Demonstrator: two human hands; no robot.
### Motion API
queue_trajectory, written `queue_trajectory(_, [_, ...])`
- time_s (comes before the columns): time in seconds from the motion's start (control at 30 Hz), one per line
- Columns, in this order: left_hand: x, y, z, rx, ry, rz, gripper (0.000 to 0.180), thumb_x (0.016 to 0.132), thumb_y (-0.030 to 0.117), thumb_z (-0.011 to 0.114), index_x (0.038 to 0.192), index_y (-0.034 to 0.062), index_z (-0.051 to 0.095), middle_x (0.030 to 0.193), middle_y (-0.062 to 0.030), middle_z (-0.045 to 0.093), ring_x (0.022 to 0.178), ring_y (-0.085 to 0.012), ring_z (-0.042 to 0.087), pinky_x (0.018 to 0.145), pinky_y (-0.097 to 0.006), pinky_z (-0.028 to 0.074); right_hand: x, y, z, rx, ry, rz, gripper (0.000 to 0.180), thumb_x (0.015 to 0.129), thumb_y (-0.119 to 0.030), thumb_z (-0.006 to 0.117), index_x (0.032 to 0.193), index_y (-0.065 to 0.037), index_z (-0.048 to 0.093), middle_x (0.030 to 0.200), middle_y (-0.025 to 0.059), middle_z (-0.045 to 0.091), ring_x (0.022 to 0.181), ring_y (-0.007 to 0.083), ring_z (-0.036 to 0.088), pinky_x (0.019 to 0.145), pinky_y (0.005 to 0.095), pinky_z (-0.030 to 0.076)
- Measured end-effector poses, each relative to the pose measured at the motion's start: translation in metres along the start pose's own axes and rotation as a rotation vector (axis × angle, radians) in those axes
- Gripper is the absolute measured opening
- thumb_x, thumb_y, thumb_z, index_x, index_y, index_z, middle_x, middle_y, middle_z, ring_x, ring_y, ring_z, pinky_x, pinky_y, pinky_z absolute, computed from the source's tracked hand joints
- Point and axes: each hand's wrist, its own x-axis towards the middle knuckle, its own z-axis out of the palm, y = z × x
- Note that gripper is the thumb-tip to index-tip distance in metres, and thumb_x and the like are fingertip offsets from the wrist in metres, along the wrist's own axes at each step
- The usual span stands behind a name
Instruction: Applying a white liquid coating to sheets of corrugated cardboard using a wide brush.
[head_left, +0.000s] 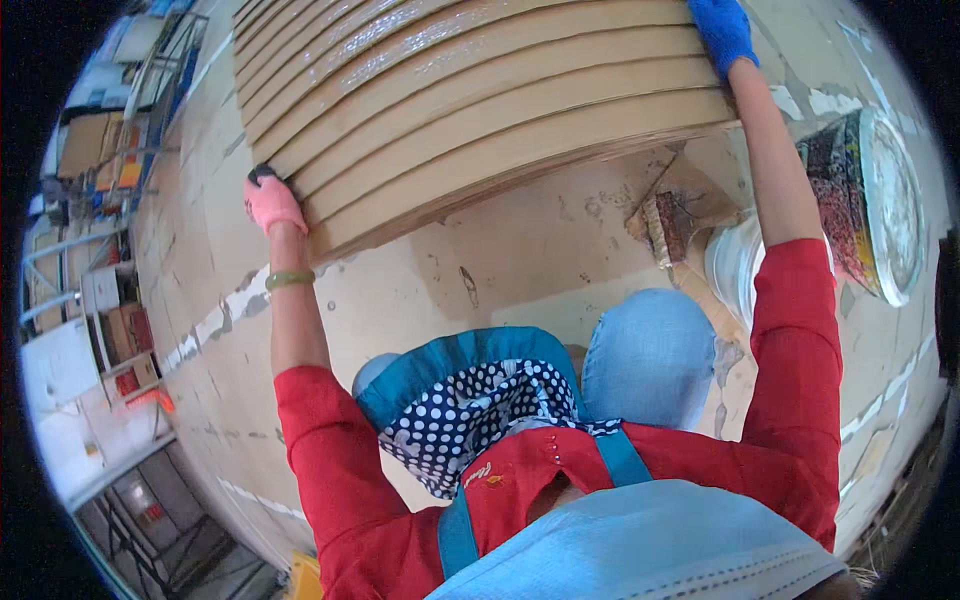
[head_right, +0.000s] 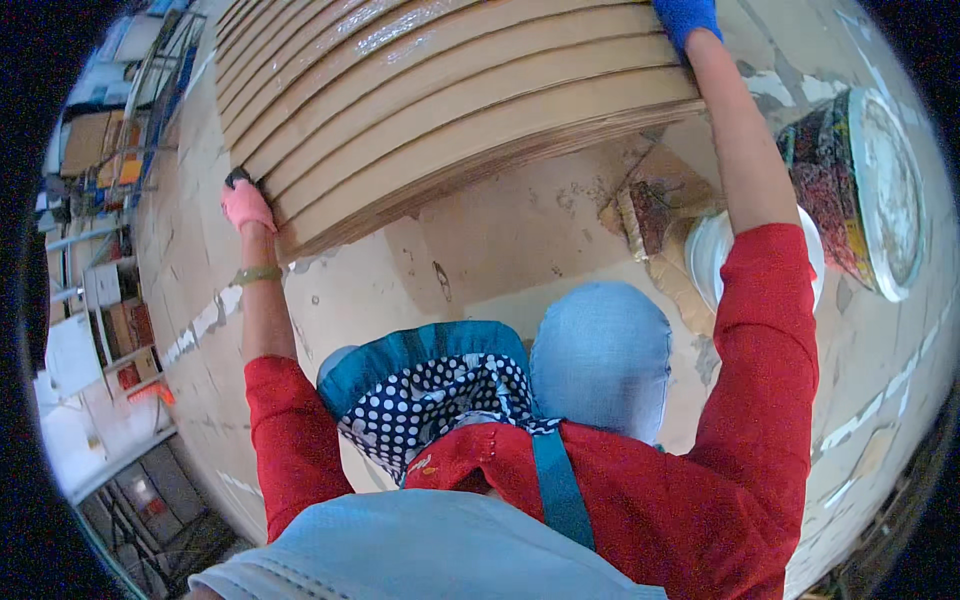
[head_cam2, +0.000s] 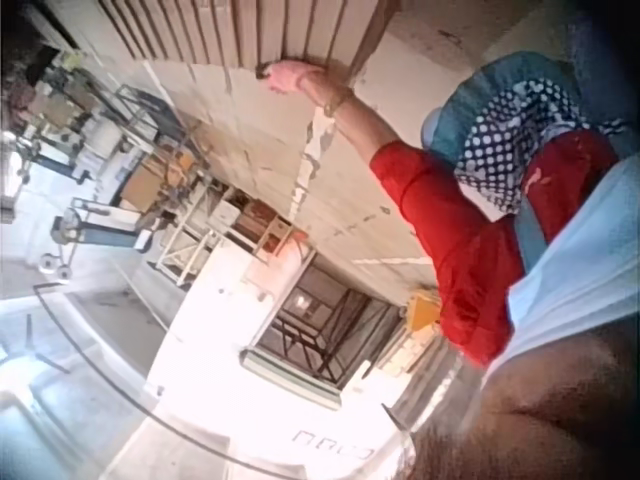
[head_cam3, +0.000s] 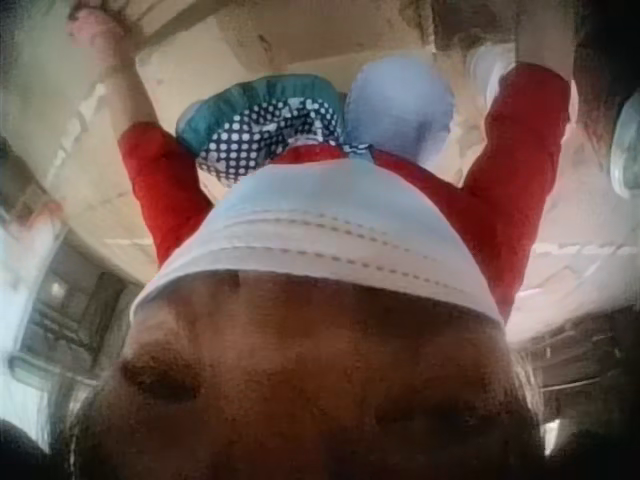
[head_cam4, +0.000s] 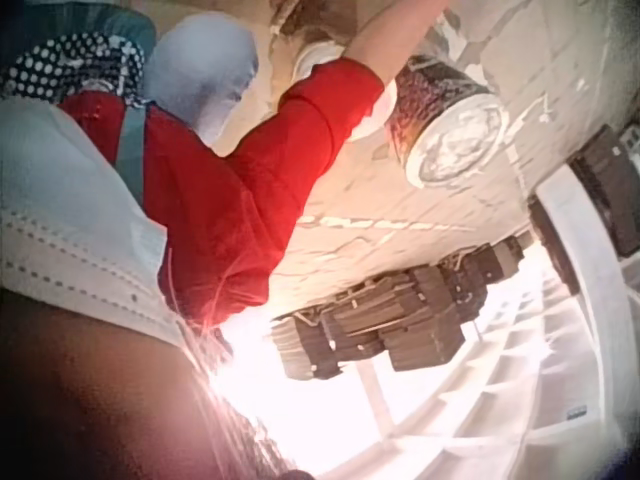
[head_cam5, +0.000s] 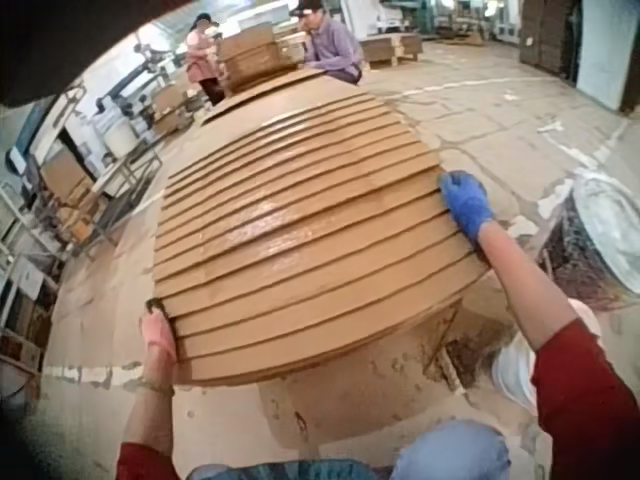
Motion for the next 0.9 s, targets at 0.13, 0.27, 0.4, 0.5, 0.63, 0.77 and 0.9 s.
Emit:
queue_trajectory(0.13, [-0.01, 0.018, 0.002, 0.027, -0.078, -0.068, 0.034, 0.087, 0.026, 0.048, 0.107, 0.0017, 0.062, 0.097, -0.0182, 0.065, 0.084, -0.0295, 0.059, 0.074, -0.04, 0.045, 0.002, 0.015, 0.003, -0.178, 0.065, -0.024, 0.034, 0.09, -0.038, 0.05, 0.09, -0.007, 0.065, 0.083, 0.021, 0.064, 0.08, 0.0384, 0.061, 0.074, 0.046, 0.047])
queue_trajectory(0.27, [0.016, -0.013, -0.009, -0.041, -0.083, -0.069, 0.032, 0.086, 0.023, 0.051, 0.102, -0.0013, 0.063, 0.087, -0.0141, 0.065, 0.074, -0.0236, 0.057, 0.07, -0.038, 0.045, -0.005, -0.001, 0.003, -0.08, -0.072, -0.016, 0.035, 0.09, -0.039, 0.051, 0.094, -0.007, 0.065, 0.086, 0.0223, 0.063, 0.082, 0.0372, 0.061, 0.074, 0.0466, 0.047])
queue_trajectory(0.4, [0.022, -0.034, -0.053, -0.526, -0.701, 0.034, 0.052, 0.089, 0.044, 0.056, 0.101, -0.006, 0.062, 0.083, -0.0081, 0.061, 0.076, -0.0178, 0.056, 0.073, -0.031, 0.047, 0.004, 0.04, -0.019, 0.256, -0.292, -0.102, 0.033, 0.091, -0.038, 0.052, 0.1, -0.009, 0.065, 0.089, 0.0211, 0.065, 0.083, 0.0355, 0.062, 0.074, 0.0456, 0.046])
queue_trajectory(0.5, [-0.024, -0.04, -0.076, -0.377, -0.685, -0.288, 0.062, 0.085, 0.055, 0.057, 0.103, -0.0035, 0.062, 0.082, -0.0102, 0.061, 0.07, -0.0176, 0.058, 0.065, -0.028, 0.05, 0.002, 0.096, -0.066, -0.226, -0.138, -0.846, 0.032, 0.091, -0.036, 0.053, 0.106, -0.009, 0.063, 0.094, 0.0197, 0.066, 0.084, 0.0347, 0.062, 0.075, 0.0441, 0.047])
queue_trajectory(0.63, [-0.05, -0.047, -0.101, -0.171, -0.705, -0.314, 0.062, 0.083, 0.056, 0.06, 0.1, -0.0037, 0.063, 0.074, -0.0113, 0.061, 0.059, -0.0182, 0.059, 0.054, -0.03, 0.05, -0.08, 0.053, -0.102, -0.321, -0.492, -0.073, 0.034, 0.092, -0.037, 0.05, 0.111, -0.012, 0.062, 0.1, 0.0161, 0.066, 0.089, 0.0314, 0.063, 0.081, 0.0411, 0.047])
queue_trajectory(0.77, [-0.02, -0.052, -0.113, 0.081, -0.602, -0.172, 0.057, 0.086, 0.052, 0.057, 0.097, -0.0042, 0.062, 0.066, -0.0128, 0.063, 0.053, -0.0182, 0.061, 0.048, -0.027, 0.048, -0.086, 0.061, -0.106, -0.811, -0.394, -0.67, 0.031, 0.09, -0.038, 0.052, 0.1, -0.013, 0.066, 0.092, 0.0129, 0.067, 0.08, 0.027, 0.065, 0.076, 0.0394, 0.049])
queue_trajectory(0.9, [-0.018, -0.015, -0.13, -0.245, -0.612, -0.265, 0.05, 0.091, 0.041, 0.053, 0.114, -0.0027, 0.055, 0.069, -0.0153, 0.065, 0.057, -0.0208, 0.064, 0.049, -0.027, 0.05, -0.079, -0.032, -0.149, 0.034, -0.322, 0.233, 0.05, 0.09, -0.049, 0.048, 0.082, -0.004, 0.068, 0.061, 0.0097, 0.062, 0.046, 0.0189, 0.055, 0.051, 0.0311, 0.047])
